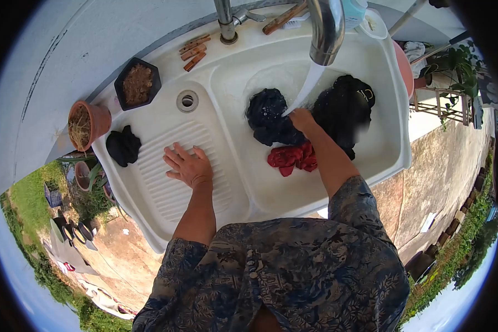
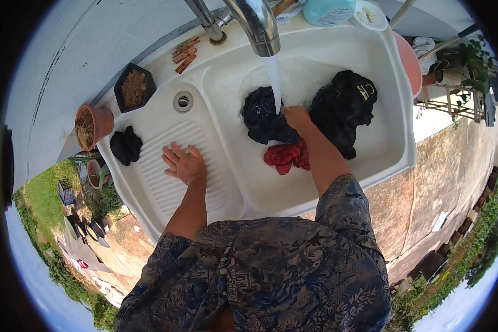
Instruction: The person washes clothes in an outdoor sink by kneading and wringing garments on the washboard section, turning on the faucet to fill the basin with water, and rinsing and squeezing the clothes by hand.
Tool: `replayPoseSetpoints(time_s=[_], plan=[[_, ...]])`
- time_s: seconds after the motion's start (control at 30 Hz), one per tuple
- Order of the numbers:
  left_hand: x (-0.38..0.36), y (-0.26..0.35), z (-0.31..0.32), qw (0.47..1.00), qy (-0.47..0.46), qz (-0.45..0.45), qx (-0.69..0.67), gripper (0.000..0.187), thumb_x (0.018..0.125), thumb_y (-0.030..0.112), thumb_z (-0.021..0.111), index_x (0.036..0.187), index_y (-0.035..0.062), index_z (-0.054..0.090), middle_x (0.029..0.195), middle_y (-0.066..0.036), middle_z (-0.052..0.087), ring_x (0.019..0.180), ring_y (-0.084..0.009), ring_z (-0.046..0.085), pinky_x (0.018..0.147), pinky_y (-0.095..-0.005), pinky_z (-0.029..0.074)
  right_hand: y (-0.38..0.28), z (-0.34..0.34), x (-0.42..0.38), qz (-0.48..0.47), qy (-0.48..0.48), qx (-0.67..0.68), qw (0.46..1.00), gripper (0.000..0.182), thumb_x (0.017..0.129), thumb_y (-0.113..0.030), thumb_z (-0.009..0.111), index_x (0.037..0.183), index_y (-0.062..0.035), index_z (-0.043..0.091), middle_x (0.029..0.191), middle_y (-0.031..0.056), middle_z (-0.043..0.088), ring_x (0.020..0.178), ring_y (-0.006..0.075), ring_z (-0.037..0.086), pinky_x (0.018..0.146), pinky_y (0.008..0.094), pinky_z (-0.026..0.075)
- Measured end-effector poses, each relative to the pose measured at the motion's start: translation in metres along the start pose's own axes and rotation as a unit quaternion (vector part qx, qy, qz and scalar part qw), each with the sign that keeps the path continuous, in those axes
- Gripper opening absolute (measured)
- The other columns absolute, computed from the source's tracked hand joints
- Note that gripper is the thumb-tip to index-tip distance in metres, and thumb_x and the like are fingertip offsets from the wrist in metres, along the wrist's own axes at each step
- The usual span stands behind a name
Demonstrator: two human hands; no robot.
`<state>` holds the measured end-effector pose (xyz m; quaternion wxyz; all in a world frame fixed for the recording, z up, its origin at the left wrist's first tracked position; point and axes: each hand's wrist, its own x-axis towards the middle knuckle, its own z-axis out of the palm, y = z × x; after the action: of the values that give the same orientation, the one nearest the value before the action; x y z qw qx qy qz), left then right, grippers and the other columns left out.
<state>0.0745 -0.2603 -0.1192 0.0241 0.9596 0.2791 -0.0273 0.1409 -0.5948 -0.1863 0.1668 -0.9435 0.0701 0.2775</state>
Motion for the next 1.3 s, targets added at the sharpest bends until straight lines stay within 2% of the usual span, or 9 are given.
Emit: replayPoseSetpoints(time_s=[0.03,0.07,0.1,0.17,0.33,0.47,0.9,1.1,1.3], plan=[[-0.001,0.0,0.002,1.0,0.005,0.002,0.005,0.062,0.087,0.038,0.047,0.141,0.0127,0.029,0.151,-0.013,0.015,0.139,-0.0348,0.013,0.104,-0.0662,0.012,0.011,0.004,0.001,-0.207,-0.053,-0.059,0.975,0.028,0.089,-0.02,0.049,0.114,-0.0103,0.058,0.107,0.0148,0.062,0.098,0.034,0.06,0.083,0.0431,0.05],[-0.002,0.001,0.002,1.0,0.003,-0.001,0.002,0.062,0.087,0.038,0.047,0.141,0.0127,0.029,0.151,-0.013,0.015,0.139,-0.0348,0.013,0.104,-0.0662,0.012,-0.001,-0.019,-0.02,-0.028,-0.106,0.36,0.926,0.033,0.089,-0.032,0.054,0.106,-0.004,0.061,0.101,0.0118,0.065,0.092,0.0266,0.063,0.083,0.0387,0.049],[-0.002,0.001,0.001,1.0,0.003,-0.001,-0.003,0.062,0.087,0.038,0.047,0.141,0.0125,0.028,0.151,-0.013,0.015,0.139,-0.0345,0.013,0.104,-0.066,0.012,-0.01,-0.047,-0.042,-0.028,-0.11,0.355,0.928,0.033,0.089,-0.032,0.054,0.106,-0.004,0.061,0.101,0.0118,0.065,0.092,0.0266,0.063,0.083,0.0387,0.049],[-0.001,0.001,0.0,1.0,0.007,-0.003,-0.009,0.063,0.087,0.038,0.048,0.141,0.0123,0.028,0.151,-0.013,0.015,0.139,-0.0342,0.012,0.104,-0.0659,0.012,-0.025,-0.087,-0.068,0.072,-0.213,0.707,0.671,0.035,0.089,-0.031,0.055,0.107,-0.0024,0.06,0.101,0.0087,0.065,0.093,0.022,0.062,0.085,0.0357,0.048],[-0.002,0.0,0.0,1.0,-0.002,-0.004,-0.008,0.063,0.087,0.038,0.047,0.141,0.0122,0.028,0.151,-0.012,0.014,0.14,-0.0334,0.012,0.106,-0.064,0.01,0.021,-0.088,-0.043,0.104,0.009,0.357,0.928,0.036,0.086,-0.03,0.059,0.111,-0.005,0.059,0.108,0.0131,0.062,0.1,0.0296,0.059,0.09,0.0387,0.044],[-0.001,0.003,-0.002,1.0,-0.015,-0.016,-0.004,0.062,0.088,0.038,0.047,0.141,0.0123,0.028,0.152,-0.012,0.013,0.14,-0.0329,0.011,0.106,-0.0631,0.01,0.014,-0.075,-0.01,-0.022,0.309,0.044,0.95,0.054,0.08,-0.035,0.064,0.125,-0.0069,0.05,0.124,0.019,0.051,0.114,0.0347,0.049,0.097,0.0401,0.039],[-0.001,0.0,0.0,1.0,-0.001,-0.004,0.002,0.062,0.087,0.037,0.047,0.141,0.0139,0.028,0.151,-0.012,0.015,0.139,-0.0337,0.012,0.105,-0.0641,0.012,-0.014,-0.009,-0.027,0.135,-0.025,0.1,0.985,0.091,0.071,-0.047,0.071,0.137,0.0007,0.029,0.123,0.0221,0.048,0.113,0.0344,0.051,0.094,0.041,0.043],[-0.003,-0.001,0.001,1.0,-0.004,-0.007,-0.002,0.062,0.087,0.038,0.048,0.141,0.0136,0.028,0.151,-0.012,0.015,0.139,-0.0338,0.012,0.105,-0.0641,0.011,-0.028,-0.101,-0.069,0.11,-0.156,0.789,0.584,0.061,0.082,-0.043,0.064,0.12,0.0026,0.053,0.12,0.0174,0.057,0.107,0.0279,0.057,0.096,0.0408,0.044],[-0.003,0.001,-0.001,1.0,-0.005,-0.009,-0.006,0.061,0.087,0.038,0.048,0.14,0.0132,0.03,0.151,-0.012,0.015,0.14,-0.0332,0.012,0.105,-0.0637,0.011,-0.026,-0.146,-0.101,-0.06,-0.094,0.898,0.425,0.037,0.094,-0.027,0.048,0.12,-0.0023,0.053,0.121,0.0138,0.057,0.114,0.0279,0.054,0.101,0.0435,0.04]])
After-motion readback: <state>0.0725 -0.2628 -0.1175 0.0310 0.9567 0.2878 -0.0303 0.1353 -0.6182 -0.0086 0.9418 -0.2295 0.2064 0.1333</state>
